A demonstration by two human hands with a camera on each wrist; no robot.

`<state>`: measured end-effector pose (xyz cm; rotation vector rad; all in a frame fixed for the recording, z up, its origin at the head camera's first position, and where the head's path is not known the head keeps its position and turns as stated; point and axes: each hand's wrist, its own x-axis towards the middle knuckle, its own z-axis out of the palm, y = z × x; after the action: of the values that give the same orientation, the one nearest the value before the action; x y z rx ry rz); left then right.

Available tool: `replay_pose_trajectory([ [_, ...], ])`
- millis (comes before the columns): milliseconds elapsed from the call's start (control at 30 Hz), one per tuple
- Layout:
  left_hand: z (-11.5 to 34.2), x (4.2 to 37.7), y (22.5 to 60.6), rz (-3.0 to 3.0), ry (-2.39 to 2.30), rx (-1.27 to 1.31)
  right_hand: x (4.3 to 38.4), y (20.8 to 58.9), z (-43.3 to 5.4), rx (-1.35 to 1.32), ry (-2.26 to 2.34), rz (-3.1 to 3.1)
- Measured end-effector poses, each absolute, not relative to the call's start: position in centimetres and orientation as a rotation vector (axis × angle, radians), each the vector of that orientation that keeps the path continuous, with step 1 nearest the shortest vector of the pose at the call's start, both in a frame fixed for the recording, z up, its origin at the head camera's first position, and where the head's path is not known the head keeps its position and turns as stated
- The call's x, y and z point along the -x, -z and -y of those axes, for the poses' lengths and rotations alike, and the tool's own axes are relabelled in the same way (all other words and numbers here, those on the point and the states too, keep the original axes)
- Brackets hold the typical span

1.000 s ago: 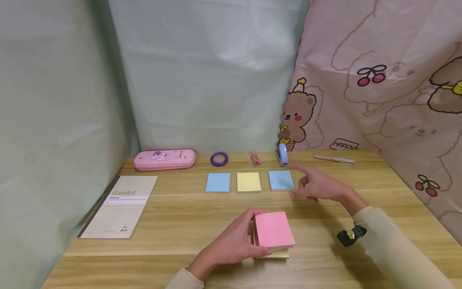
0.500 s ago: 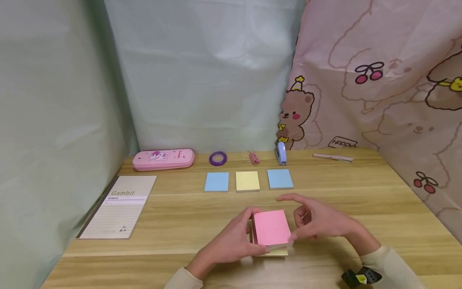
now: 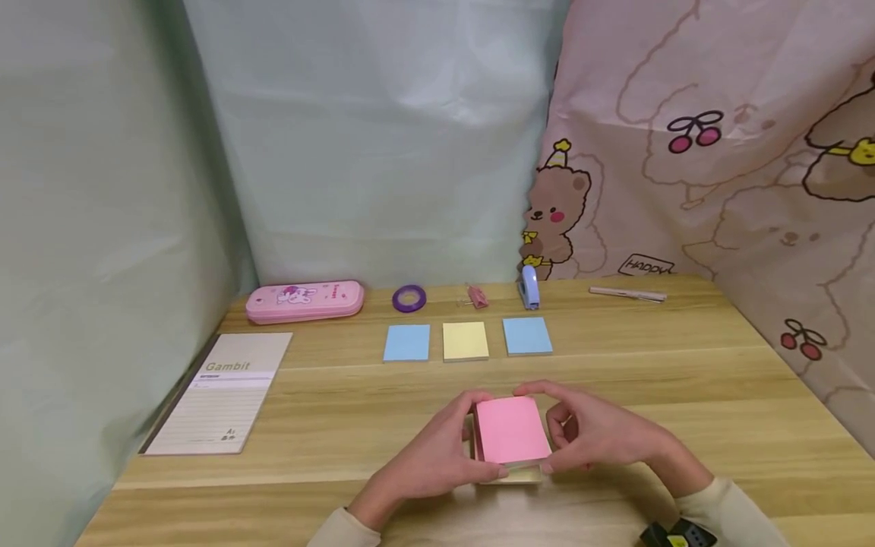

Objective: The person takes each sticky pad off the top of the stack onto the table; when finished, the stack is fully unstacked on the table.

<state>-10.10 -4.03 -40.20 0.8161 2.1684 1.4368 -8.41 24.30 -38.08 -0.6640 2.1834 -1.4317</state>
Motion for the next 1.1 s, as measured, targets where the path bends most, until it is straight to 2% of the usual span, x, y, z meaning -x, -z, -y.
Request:
replay_pose_trajectory([
  [1100, 3.98, 10.18, 40.39, -2.156, -1.459, -0.835, 8.07, 38.32, -23.86, 0.659, 1.339, -2.33],
])
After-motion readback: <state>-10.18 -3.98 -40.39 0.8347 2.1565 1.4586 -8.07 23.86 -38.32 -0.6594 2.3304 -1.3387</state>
